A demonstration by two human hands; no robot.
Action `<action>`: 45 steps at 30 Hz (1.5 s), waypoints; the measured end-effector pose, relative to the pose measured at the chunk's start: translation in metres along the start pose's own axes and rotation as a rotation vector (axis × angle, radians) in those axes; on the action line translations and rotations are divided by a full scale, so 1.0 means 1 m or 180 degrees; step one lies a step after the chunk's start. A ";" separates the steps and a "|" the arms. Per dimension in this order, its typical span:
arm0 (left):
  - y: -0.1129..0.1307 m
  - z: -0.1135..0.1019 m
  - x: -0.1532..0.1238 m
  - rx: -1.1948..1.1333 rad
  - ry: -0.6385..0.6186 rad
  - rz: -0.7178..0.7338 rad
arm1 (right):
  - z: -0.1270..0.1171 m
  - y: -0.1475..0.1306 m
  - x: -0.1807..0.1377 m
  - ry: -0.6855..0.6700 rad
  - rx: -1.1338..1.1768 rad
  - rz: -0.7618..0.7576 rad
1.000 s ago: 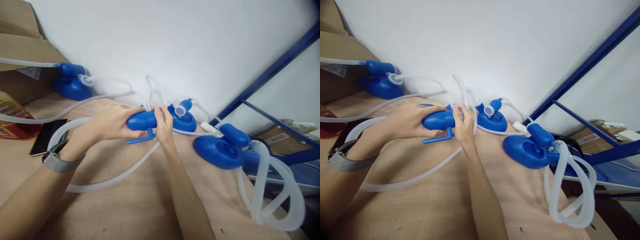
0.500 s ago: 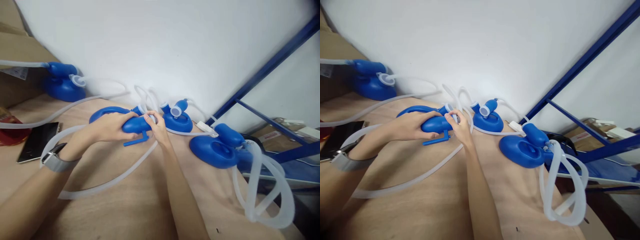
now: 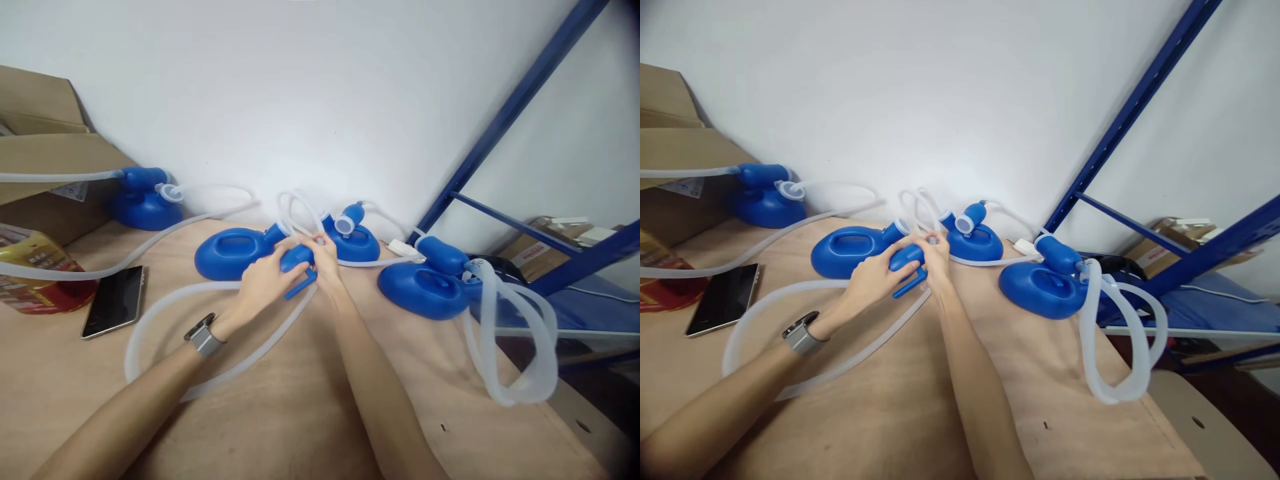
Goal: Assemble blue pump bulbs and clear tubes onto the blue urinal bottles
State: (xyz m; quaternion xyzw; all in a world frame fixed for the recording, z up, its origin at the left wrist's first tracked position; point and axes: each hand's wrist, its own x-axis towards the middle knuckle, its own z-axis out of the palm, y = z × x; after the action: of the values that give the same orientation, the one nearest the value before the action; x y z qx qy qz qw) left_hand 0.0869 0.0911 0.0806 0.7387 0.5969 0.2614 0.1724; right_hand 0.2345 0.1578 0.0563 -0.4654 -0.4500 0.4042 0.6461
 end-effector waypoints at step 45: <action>-0.126 -0.019 -0.033 0.0938 -0.0331 0.0143 | 0.069 -0.026 0.051 -0.3222 -0.3943 -0.2521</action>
State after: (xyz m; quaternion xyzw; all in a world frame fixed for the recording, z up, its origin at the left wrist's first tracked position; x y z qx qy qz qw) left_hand -0.0288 0.0870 0.0189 0.7817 0.6024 0.1361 0.0869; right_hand 0.1846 0.2164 0.1026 -0.3072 -0.9469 -0.0072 0.0948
